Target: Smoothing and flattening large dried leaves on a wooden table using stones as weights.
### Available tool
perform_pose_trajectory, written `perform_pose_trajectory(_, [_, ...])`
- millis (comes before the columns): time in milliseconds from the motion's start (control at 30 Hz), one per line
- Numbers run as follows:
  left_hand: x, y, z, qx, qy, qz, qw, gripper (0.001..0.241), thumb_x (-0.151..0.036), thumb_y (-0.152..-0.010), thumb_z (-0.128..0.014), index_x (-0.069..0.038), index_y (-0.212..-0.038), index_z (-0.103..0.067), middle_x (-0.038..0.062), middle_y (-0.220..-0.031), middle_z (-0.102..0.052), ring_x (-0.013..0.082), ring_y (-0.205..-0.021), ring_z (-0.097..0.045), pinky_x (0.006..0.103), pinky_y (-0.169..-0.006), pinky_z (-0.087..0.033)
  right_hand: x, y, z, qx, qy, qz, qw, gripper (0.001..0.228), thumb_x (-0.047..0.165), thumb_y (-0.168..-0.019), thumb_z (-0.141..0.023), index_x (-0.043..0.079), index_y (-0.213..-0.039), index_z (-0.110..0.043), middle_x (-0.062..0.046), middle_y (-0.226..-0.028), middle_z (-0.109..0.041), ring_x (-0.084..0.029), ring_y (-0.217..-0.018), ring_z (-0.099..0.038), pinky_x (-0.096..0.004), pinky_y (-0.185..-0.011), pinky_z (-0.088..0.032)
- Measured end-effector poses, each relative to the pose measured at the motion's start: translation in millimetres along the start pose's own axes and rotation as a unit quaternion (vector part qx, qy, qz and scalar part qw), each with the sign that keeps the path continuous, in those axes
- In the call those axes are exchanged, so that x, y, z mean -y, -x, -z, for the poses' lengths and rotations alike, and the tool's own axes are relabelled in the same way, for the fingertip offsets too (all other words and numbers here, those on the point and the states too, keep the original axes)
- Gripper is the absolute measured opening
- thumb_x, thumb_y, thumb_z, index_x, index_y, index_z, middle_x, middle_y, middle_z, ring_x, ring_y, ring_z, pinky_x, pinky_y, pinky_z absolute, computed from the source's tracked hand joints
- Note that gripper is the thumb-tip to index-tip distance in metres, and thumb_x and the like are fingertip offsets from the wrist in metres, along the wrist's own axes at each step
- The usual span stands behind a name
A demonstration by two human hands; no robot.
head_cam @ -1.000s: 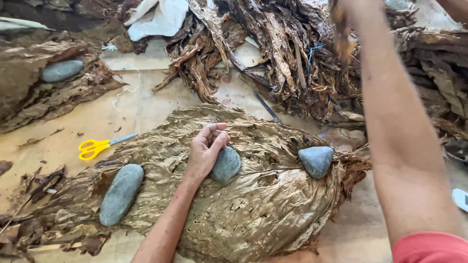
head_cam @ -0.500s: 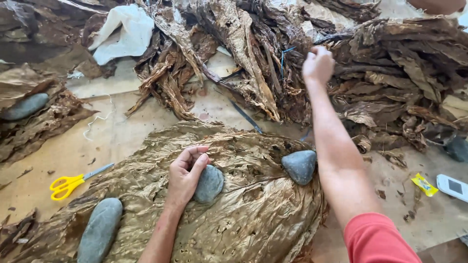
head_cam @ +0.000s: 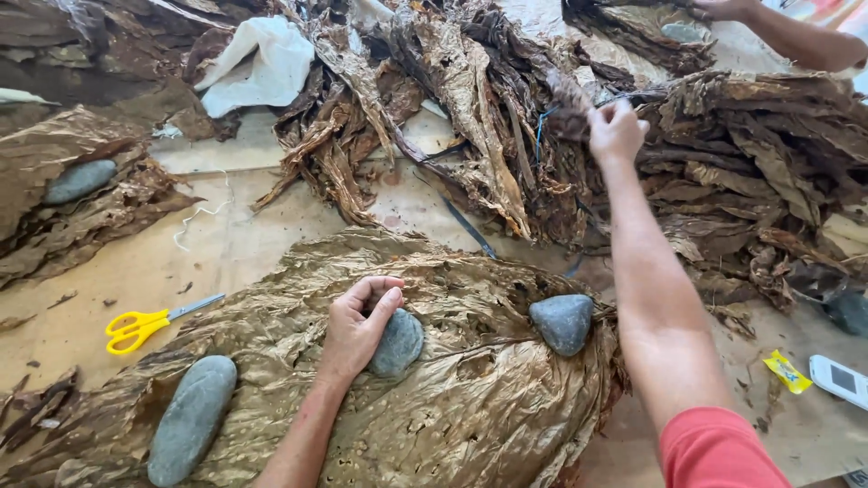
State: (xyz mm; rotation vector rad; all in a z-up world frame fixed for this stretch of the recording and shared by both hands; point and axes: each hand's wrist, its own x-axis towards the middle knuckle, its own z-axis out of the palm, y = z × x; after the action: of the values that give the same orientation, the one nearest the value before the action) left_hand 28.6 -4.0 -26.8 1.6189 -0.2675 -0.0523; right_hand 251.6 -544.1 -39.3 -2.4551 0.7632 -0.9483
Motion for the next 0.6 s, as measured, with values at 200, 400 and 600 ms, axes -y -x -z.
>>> perform_pose_trajectory(200, [-3,-2,-1,0.017,0.003,0.033,0.999,0.02,-0.021,-0.096,-0.069,-0.009,-0.109,-0.077,0.004,-0.087,-0.079,0.0096,-0.083,-0.073,0.0228,-0.079,-0.058,96,-10,103,0.021,-0.309,-0.013,0.951,0.021,0.006,-0.102,-0.071,0.018,-0.091,-0.058,0.003,-0.09,-0.063,-0.011,-0.08,-0.058,-0.024,-0.081,-0.056])
perform_pose_trajectory(400, [-7,-1,1,0.023,-0.012,0.027,0.999,0.019,-0.023,-0.096,-0.069,-0.012,-0.109,-0.077,0.003,-0.089,-0.079,0.011,-0.087,-0.076,0.024,-0.081,-0.061,138,11,145,0.098,-0.443,-0.128,0.882,0.021,0.007,-0.09,-0.086,0.018,-0.084,-0.07,0.003,-0.081,-0.074,-0.008,-0.076,-0.072,-0.024,-0.069,-0.066])
perform_pose_trajectory(600, [-8,1,1,0.023,-0.018,0.005,1.0,0.018,-0.023,-0.096,-0.068,-0.012,-0.108,-0.077,0.003,-0.089,-0.079,0.0105,-0.086,-0.075,0.0241,-0.081,-0.061,171,41,187,0.158,-0.435,-0.156,0.872,0.022,-0.004,-0.087,-0.08,0.015,-0.086,-0.07,-0.002,-0.092,-0.077,-0.012,-0.087,-0.08,-0.024,-0.076,-0.076])
